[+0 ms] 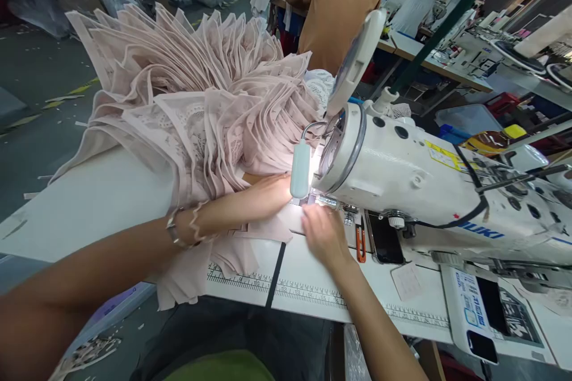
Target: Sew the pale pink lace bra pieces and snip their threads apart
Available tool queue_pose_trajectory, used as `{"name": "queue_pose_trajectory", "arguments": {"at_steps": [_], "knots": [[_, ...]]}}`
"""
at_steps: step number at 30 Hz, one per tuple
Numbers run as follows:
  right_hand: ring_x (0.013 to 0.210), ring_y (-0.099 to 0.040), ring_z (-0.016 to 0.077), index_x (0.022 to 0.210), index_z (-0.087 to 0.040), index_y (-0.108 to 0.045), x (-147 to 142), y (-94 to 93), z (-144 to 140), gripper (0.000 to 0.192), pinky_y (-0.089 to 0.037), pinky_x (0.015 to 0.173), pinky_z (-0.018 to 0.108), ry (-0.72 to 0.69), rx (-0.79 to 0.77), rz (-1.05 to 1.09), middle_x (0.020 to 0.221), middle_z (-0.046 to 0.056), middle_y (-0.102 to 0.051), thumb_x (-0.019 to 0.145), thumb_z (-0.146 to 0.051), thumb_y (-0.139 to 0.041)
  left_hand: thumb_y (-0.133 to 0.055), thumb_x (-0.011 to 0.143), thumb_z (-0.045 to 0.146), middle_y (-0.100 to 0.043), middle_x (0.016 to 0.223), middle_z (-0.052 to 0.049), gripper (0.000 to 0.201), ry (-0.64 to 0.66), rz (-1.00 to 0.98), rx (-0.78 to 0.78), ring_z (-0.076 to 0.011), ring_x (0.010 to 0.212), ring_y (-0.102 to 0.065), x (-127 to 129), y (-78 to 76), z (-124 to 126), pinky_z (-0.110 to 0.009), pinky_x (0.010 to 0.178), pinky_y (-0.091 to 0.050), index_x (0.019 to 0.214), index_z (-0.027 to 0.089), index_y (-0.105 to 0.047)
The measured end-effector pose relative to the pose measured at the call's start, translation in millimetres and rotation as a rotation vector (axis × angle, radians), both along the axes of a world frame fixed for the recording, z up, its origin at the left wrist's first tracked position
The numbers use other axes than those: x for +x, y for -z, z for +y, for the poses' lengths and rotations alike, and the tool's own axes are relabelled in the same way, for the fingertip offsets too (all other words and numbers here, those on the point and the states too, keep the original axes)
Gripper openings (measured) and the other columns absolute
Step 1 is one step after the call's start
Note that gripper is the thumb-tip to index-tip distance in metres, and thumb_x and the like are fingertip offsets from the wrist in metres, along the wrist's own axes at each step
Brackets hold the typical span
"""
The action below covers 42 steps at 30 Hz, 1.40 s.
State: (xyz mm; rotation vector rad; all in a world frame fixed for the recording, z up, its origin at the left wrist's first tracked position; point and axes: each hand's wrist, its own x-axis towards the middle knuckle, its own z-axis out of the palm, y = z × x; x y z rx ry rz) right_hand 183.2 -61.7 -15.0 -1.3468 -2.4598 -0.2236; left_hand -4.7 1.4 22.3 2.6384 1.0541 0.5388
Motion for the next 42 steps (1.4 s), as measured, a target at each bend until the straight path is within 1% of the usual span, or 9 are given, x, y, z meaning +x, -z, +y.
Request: {"name": "queue_pose_trajectory", "arguments": {"at_steps": [4, 10, 15, 24, 27, 31, 34, 37, 42], "knots": [[0.083, -0.057, 0.0203, 0.115, -0.018, -0.062, -17.9, -4.0, -23.3, 0.025, -0.046, 0.074, 0.034, -0.273, -0.082, -0.043, 0.09, 0.008, -0.066, 0.098, -0.026, -0.046, -0.045, 0.085, 0.001, -0.059, 0.068, -0.002, 0.023, 0.038, 0.241, 0.037, -0.0162, 0.06, -0.055, -39.2, -5.4, -45.1, -0.029, 0.061, -0.043, 0.07, 0.017, -0.055], [0.08, -0.064, 0.0193, 0.082, -0.022, -0.058, -24.5, -9.5, -31.0, 0.025, -0.051, 0.073, 0.034, 0.095, -0.427, 0.629, 0.083, 0.005, -0.068, 0.097, -0.036, -0.045, -0.047, 0.076, -0.005, -0.057, 0.079, -0.007, 0.023, -0.104, 0.406, 0.353, -0.0239, 0.075, -0.056, -93.8, 11.5, -80.5, -0.037, 0.07, -0.043, 0.078, 0.017, -0.054], [0.039, -0.054, 0.0137, 0.086, -0.024, -0.044, -21.5, -16.9, -27.1, 0.036, -0.045, 0.04, 0.027, 0.337, -1.096, 1.176, 0.056, -0.007, -0.058, 0.082, -0.057, -0.056, -0.044, 0.083, -0.005, -0.059, 0.084, -0.003, 0.029, 0.085, 0.329, 0.349, -0.0178, 0.068, -0.055, -72.3, 4.9, -76.7, -0.031, 0.064, -0.041, 0.094, 0.019, -0.055], [0.032, -0.052, 0.0119, 0.087, -0.022, -0.043, -2.4, -24.6, -24.2, 0.041, -0.034, 0.03, 0.019, 0.323, -1.257, 1.0, 0.047, -0.007, -0.06, 0.078, -0.059, -0.059, -0.042, 0.092, 0.001, -0.062, 0.096, -0.007, 0.022, 0.239, 0.132, 0.69, -0.0199, 0.089, -0.055, -32.2, 3.9, -49.8, -0.035, 0.084, -0.041, 0.1, 0.013, -0.059], [0.033, -0.054, 0.0113, 0.084, -0.022, -0.044, 4.8, -23.6, -21.1, 0.038, -0.032, 0.03, 0.018, 0.26, -1.304, 0.928, 0.05, -0.004, -0.063, 0.081, -0.057, -0.058, -0.044, 0.089, 0.001, -0.062, 0.093, -0.007, 0.021, 0.253, -0.046, 0.579, -0.0206, 0.092, -0.055, -35.4, -2.2, -46.5, -0.035, 0.083, -0.041, 0.082, 0.016, -0.057], [0.031, -0.051, 0.0099, 0.078, -0.022, -0.042, 8.2, -25.0, -15.5, 0.035, -0.03, 0.03, 0.018, 0.306, -1.362, 0.996, 0.049, -0.006, -0.061, 0.082, -0.055, -0.056, -0.045, 0.094, 0.013, -0.06, 0.072, 0.0, 0.023, 0.433, -0.048, 0.001, -0.0132, 0.066, -0.054, -41.0, -28.6, -51.1, -0.025, 0.063, -0.04, 0.072, 0.018, -0.05], [0.029, -0.048, 0.0098, 0.074, -0.023, -0.042, 5.0, -27.4, -14.5, 0.033, -0.028, 0.031, 0.019, 0.352, -1.371, 0.996, 0.046, -0.006, -0.057, 0.085, -0.053, -0.048, -0.045, 0.098, 0.02, -0.056, 0.059, 0.005, 0.025, 0.364, 0.115, -0.238, -0.0106, 0.049, -0.049, -37.4, -32.5, -52.8, -0.023, 0.048, -0.031, 0.073, 0.018, -0.049], [0.032, -0.05, 0.0114, 0.069, -0.022, -0.044, 1.5, -30.4, -17.4, 0.037, -0.032, 0.037, 0.022, 0.357, -1.268, 0.74, 0.047, -0.003, -0.057, 0.091, -0.051, -0.038, -0.047, 0.094, 0.011, -0.068, 0.088, -0.004, 0.014, 0.311, 0.225, 0.061, -0.0166, 0.075, -0.063, -28.8, -11.4, -52.0, -0.026, 0.062, -0.041, 0.09, 0.016, -0.059], [0.075, -0.066, 0.0256, 0.09, -0.015, -0.062, 19.5, -34.0, -14.3, 0.023, -0.046, 0.067, 0.035, 0.721, -0.249, 0.031, 0.081, 0.013, -0.069, 0.094, -0.03, -0.045, -0.053, 0.083, 0.001, -0.061, 0.122, -0.021, 0.04, 0.179, 0.479, 0.476, -0.0284, 0.101, -0.06, -19.8, 17.5, -56.2, -0.037, 0.078, -0.044, 0.123, 0.003, -0.057]]}}
